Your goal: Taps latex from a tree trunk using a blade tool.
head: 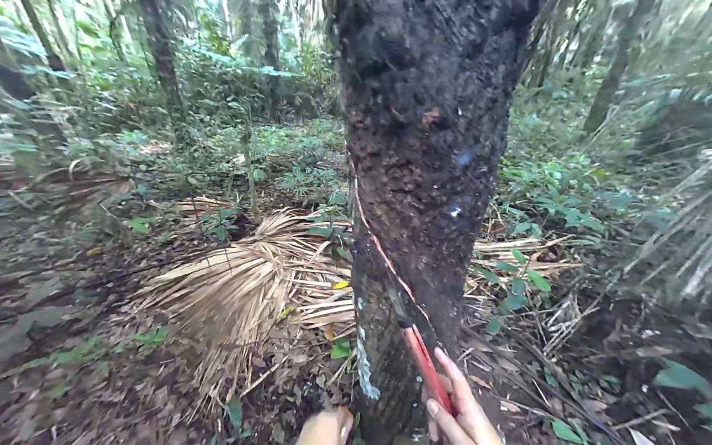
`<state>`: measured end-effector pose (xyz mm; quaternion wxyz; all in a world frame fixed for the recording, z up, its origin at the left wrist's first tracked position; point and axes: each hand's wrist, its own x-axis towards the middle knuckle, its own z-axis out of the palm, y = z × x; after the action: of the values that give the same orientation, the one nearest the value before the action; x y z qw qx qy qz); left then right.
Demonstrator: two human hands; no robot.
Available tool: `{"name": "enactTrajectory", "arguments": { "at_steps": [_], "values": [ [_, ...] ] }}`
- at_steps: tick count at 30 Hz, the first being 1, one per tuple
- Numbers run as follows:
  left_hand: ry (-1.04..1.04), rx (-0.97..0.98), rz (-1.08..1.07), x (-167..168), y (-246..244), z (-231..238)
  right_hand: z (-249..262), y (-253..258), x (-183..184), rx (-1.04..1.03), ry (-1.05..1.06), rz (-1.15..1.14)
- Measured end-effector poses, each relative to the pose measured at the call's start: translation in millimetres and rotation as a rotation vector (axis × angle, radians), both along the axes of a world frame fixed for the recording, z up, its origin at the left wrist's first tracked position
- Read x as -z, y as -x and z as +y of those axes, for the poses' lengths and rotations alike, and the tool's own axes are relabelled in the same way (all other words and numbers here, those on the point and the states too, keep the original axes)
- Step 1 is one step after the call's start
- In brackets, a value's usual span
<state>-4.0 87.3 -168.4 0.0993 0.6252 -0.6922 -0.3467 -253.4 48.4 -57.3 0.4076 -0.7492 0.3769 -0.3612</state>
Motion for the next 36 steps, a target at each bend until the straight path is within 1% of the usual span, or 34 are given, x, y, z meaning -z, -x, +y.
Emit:
{"name": "enactTrajectory", "arguments": {
  "at_steps": [1, 2, 3, 4, 5, 6, 7, 8, 10, 12, 15, 17, 21, 23, 26, 28, 30, 33, 34, 36],
  "values": [
    [0.299, -0.039, 0.104, -26, -2, -20, -7, -13, -8, 0.005, 0.043, 0.045],
    [0.671, -0.054, 0.204, -52, -4, -39, -13, -27, -16, 0.034, 0.111, 0.096],
    [1.04, -0.045, 0.261, -77, -4, -61, -20, -41, -20, 0.086, 0.217, 0.142],
    [1.323, -0.005, 0.29, -103, -3, -84, -27, -55, -22, 0.156, 0.354, 0.186],
    [1.526, 0.071, 0.299, -127, -3, -107, -34, -68, -23, 0.243, 0.488, 0.223],
    [1.659, 0.171, 0.298, -148, -2, -128, -41, -80, -25, 0.33, 0.594, 0.25],
    [1.723, 0.278, 0.287, -163, 0, -147, -46, -92, -28, 0.407, 0.659, 0.274],
    [1.736, 0.373, 0.277, -172, 1, -167, -51, -103, -32, 0.47, 0.681, 0.305],
    [1.748, 0.464, 0.297, -179, 2, -201, -57, -121, -42, 0.545, 0.632, 0.382],
    [1.799, 0.458, 0.37, -180, 1, -223, -59, -138, -50, 0.599, 0.562, 0.454],
    [1.887, 0.431, 0.487, -178, 1, -239, -62, -152, -53, 0.661, 0.523, 0.537],
    [1.924, 0.394, 0.555, -175, 7, -238, -59, -150, -54, 0.677, 0.505, 0.589],
    [1.884, 0.344, 0.671, -182, 12, -226, -42, -149, -82, 0.631, 0.352, 0.718],
    [1.864, 0.345, 0.668, -185, 12, -224, -41, -149, -91, 0.62, 0.31, 0.76],
    [1.797, 0.281, 0.682, -188, 16, -210, -33, -144, -96, 0.613, 0.314, 0.791],
    [1.756, 0.33, 0.692, -189, 9, -207, -28, -152, -104, 0.596, 0.221, 0.804],
    [1.776, 0.396, 0.67, -197, 4, -219, -34, -157, -115, 0.571, 0.147, 0.799],
    [1.802, 0.388, 0.651, -204, 9, -228, -41, -153, -120, 0.575, 0.201, 0.787],
    [1.803, 0.364, 0.656, -203, 13, -224, -37, -150, -124, 0.581, 0.177, 0.789],
    [1.743, 0.336, 0.653, -194, 23, -199, -14, -143, -128, 0.556, 0.146, 0.8]
  ]
}}
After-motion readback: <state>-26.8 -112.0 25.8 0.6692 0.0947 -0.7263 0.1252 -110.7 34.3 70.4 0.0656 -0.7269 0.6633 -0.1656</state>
